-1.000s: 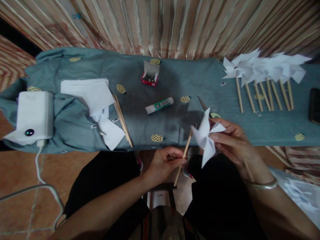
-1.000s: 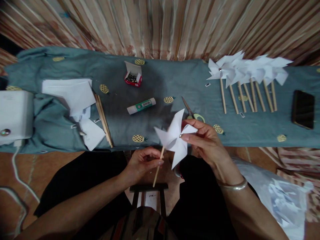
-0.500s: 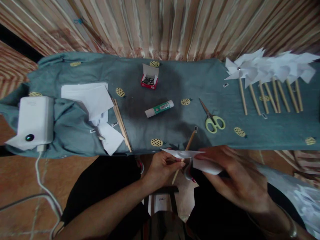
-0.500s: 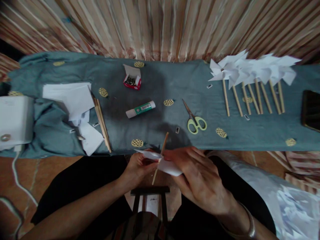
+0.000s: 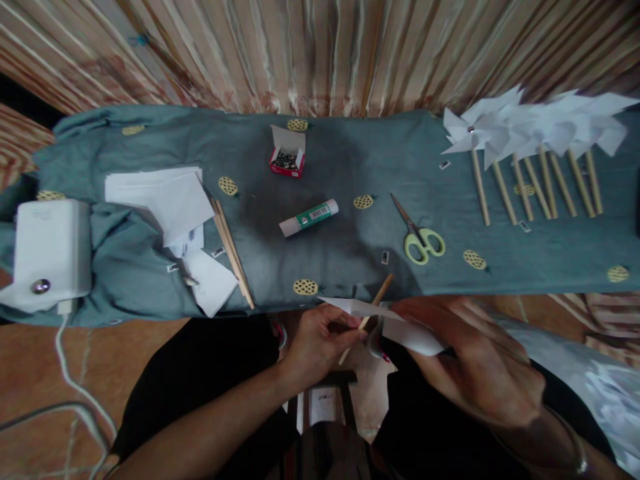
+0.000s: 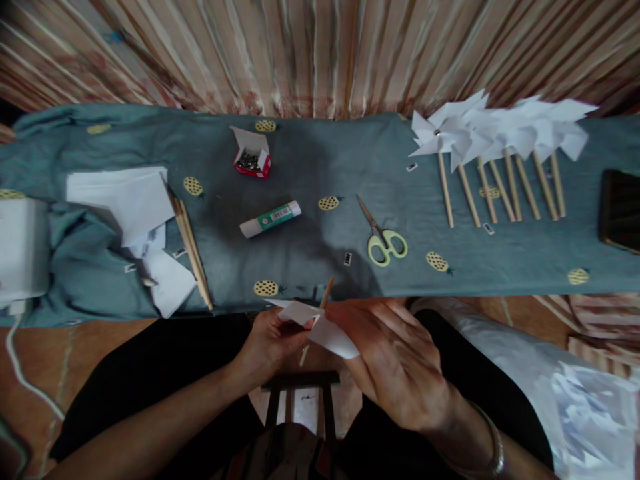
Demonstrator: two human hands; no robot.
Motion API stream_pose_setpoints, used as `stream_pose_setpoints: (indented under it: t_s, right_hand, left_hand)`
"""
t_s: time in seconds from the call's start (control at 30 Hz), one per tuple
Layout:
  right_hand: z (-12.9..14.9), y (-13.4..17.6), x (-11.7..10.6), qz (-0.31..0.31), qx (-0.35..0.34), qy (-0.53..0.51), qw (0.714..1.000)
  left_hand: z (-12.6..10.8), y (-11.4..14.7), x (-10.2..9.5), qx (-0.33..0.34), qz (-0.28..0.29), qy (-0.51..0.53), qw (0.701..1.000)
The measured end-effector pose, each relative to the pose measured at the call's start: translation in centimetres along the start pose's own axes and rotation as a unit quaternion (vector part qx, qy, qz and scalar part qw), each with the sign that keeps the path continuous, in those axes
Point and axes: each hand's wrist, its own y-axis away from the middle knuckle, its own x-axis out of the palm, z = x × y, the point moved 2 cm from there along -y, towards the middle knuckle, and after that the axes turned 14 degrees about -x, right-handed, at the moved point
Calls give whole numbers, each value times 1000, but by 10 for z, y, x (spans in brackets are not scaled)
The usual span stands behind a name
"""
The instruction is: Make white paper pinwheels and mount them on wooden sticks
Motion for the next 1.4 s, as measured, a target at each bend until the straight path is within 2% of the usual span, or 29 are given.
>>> stream_pose_setpoints:
  t_s: [0.2,0.3,0.5,0.63,0.8,0.97,1.1,1.4]
  right_hand:
    - [-3,1,-4,-32,75,-21,996]
    - [-5,-3,-5,-19,103,-37,994]
    - [-10,-1,-4,-15,151,-4,988]
    - [-12,7,1,-27,143,-11,989]
    - [-11,3,1,-43,114,-25,992]
    - [-12,-4,0,-30,105,-11,994]
    - [-11,-6,1,-23,94,21,995]
    - [-11,-5,0,-7,107,28,994]
  left_hand:
    - [-3,3,-1,16,2,-42,999]
    - [-5,4,-1,33,4,-56,998]
    - [-4,5,-1,44,-7,-77,996]
    - [-4,5,0,34,1,-65,997]
    - [-7,6,2,32,1,-62,998]
    - [-10,7,2,29,7,-50,998]
    - [-10,6,1,41,-9,-61,997]
    - [-10,6,5,32,0,-26,999]
